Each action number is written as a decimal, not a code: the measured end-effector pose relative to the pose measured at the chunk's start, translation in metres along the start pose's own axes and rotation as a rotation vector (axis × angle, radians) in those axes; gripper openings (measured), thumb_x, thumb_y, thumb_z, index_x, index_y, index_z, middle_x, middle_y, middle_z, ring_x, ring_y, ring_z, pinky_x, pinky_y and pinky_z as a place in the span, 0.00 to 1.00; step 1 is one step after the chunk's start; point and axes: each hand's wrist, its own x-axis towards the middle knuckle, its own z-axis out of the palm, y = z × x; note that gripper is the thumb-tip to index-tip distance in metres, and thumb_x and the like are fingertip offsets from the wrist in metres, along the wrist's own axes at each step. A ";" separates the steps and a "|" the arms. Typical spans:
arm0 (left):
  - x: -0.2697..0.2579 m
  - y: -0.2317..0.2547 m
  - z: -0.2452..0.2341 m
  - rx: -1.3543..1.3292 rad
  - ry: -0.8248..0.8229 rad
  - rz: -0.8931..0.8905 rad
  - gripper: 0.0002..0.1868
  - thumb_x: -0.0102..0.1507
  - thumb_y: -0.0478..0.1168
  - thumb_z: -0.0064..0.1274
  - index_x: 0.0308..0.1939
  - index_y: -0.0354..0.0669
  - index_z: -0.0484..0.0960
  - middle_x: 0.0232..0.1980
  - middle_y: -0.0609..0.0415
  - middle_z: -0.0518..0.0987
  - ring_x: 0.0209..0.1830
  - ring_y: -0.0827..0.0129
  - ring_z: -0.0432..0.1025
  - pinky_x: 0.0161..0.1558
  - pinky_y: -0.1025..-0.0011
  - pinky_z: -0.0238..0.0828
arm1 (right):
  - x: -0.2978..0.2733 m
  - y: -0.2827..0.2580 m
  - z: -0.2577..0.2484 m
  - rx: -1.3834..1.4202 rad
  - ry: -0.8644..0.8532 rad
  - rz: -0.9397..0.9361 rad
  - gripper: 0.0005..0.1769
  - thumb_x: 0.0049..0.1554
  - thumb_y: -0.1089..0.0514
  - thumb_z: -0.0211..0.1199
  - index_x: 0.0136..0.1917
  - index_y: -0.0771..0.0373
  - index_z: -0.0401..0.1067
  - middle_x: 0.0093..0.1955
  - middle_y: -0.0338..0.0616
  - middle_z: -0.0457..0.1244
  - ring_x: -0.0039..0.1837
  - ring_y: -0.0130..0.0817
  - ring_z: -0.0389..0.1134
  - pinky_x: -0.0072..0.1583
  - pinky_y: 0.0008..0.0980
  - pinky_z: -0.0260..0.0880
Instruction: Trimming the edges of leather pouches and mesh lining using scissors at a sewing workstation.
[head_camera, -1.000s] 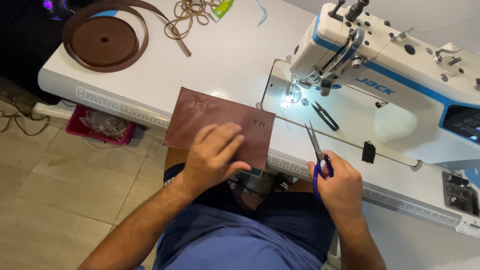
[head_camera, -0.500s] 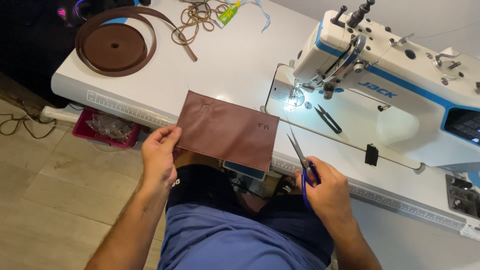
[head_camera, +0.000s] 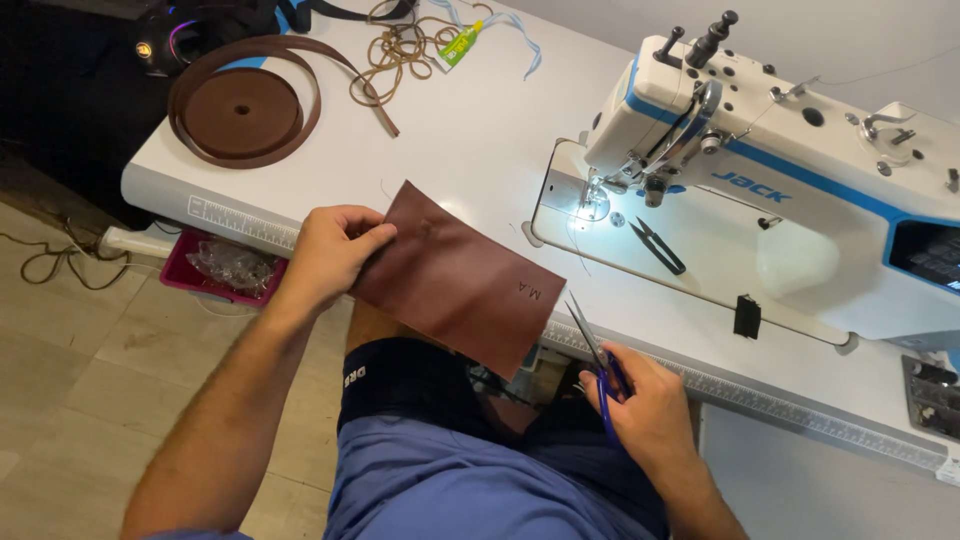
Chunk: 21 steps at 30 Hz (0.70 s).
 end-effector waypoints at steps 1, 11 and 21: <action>-0.001 0.004 0.002 0.218 0.008 0.170 0.10 0.61 0.40 0.62 0.44 0.42 0.89 0.40 0.56 0.87 0.38 0.77 0.77 0.42 0.77 0.71 | -0.002 0.000 0.000 0.015 -0.024 0.028 0.21 0.48 0.50 0.74 0.55 0.57 0.78 0.39 0.39 0.70 0.39 0.31 0.70 0.47 0.31 0.70; -0.068 0.046 0.021 0.525 -0.228 1.205 0.10 0.68 0.25 0.48 0.43 0.37 0.85 0.41 0.45 0.82 0.36 0.55 0.76 0.37 0.62 0.72 | -0.021 -0.033 -0.009 0.394 -0.157 -0.108 0.19 0.46 0.54 0.75 0.51 0.59 0.79 0.40 0.36 0.72 0.37 0.27 0.70 0.44 0.26 0.70; -0.105 -0.187 0.034 0.573 -0.291 0.858 0.16 0.65 0.34 0.53 0.56 0.38 0.81 0.59 0.45 0.81 0.57 0.50 0.75 0.63 0.55 0.69 | -0.057 0.010 0.041 0.390 -0.218 0.035 0.22 0.46 0.52 0.74 0.54 0.59 0.80 0.48 0.38 0.76 0.46 0.29 0.77 0.51 0.26 0.73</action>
